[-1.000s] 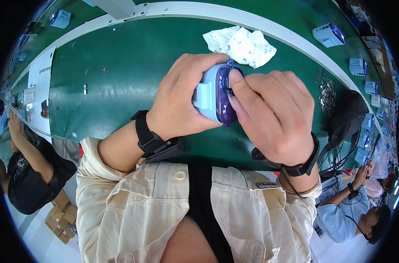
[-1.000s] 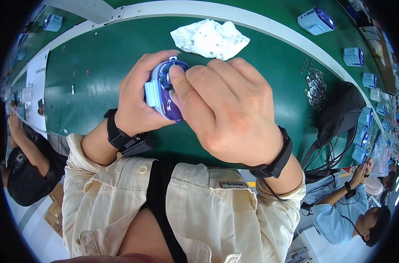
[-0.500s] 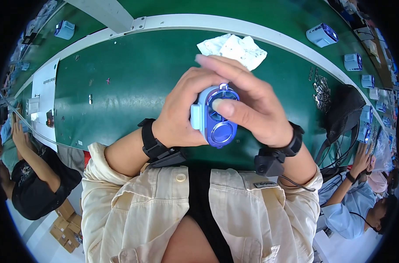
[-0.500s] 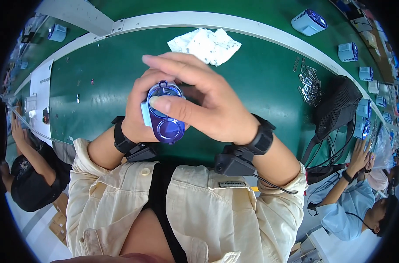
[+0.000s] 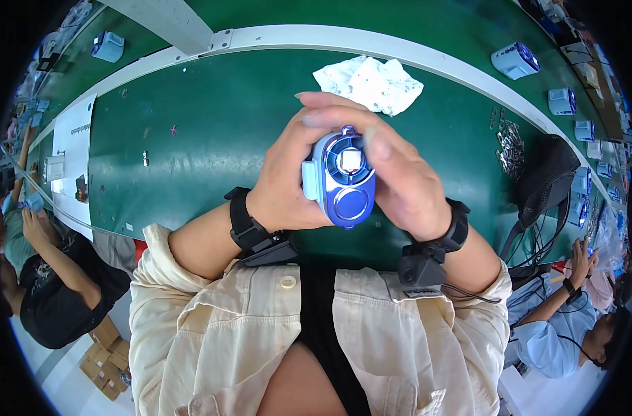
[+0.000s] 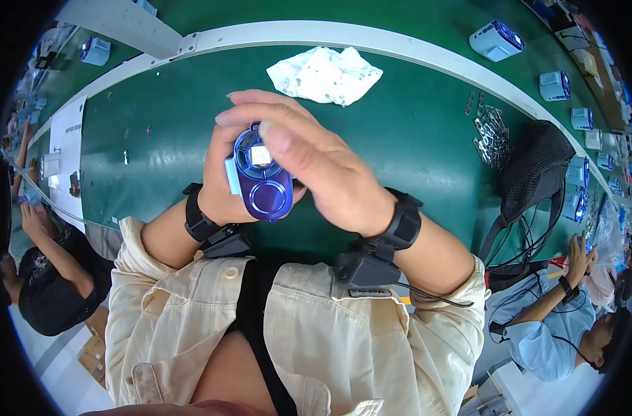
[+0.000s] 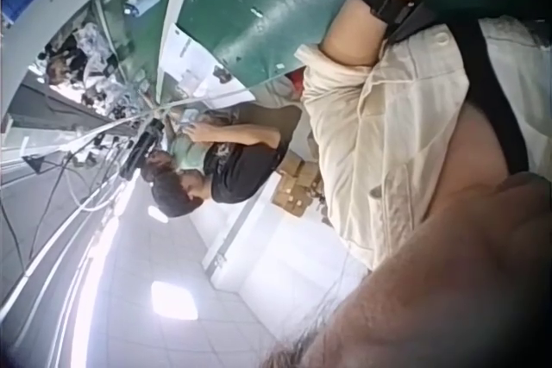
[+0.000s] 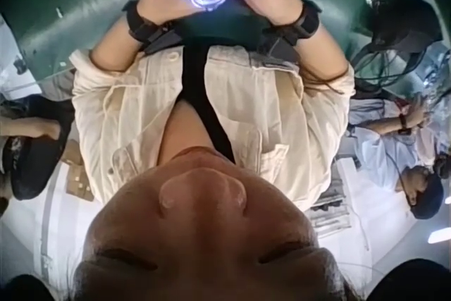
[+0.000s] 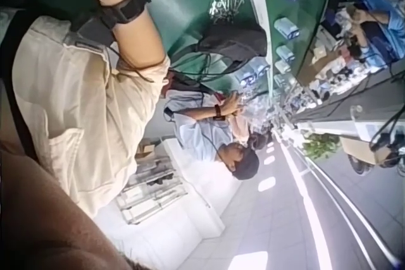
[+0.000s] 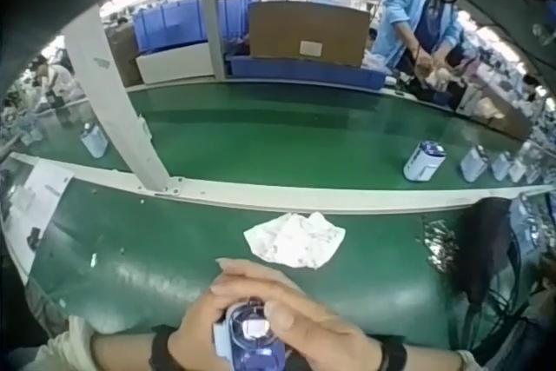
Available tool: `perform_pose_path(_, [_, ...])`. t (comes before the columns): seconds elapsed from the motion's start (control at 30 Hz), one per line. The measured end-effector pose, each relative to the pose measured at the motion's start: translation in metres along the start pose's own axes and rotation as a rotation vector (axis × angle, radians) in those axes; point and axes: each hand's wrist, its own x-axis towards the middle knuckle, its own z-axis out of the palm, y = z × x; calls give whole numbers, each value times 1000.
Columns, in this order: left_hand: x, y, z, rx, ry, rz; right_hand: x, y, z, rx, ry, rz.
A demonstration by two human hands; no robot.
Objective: The person picks up a blue device, wipes it with a cloth, and inserts a small white component into a slot. They repeat this process with several more blue and silver devices, placing each back on the assembly line.
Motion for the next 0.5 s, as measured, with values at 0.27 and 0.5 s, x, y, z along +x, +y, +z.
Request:
perform_pose_path(0.27, [-1,2,-2,-3,-50,-56,-3,3,-7,-140,-102,-6])
perform_pose_path(0.5, [-5,-8,-6,-48,-43,-30,2,11,-4,-51,-85,-11])
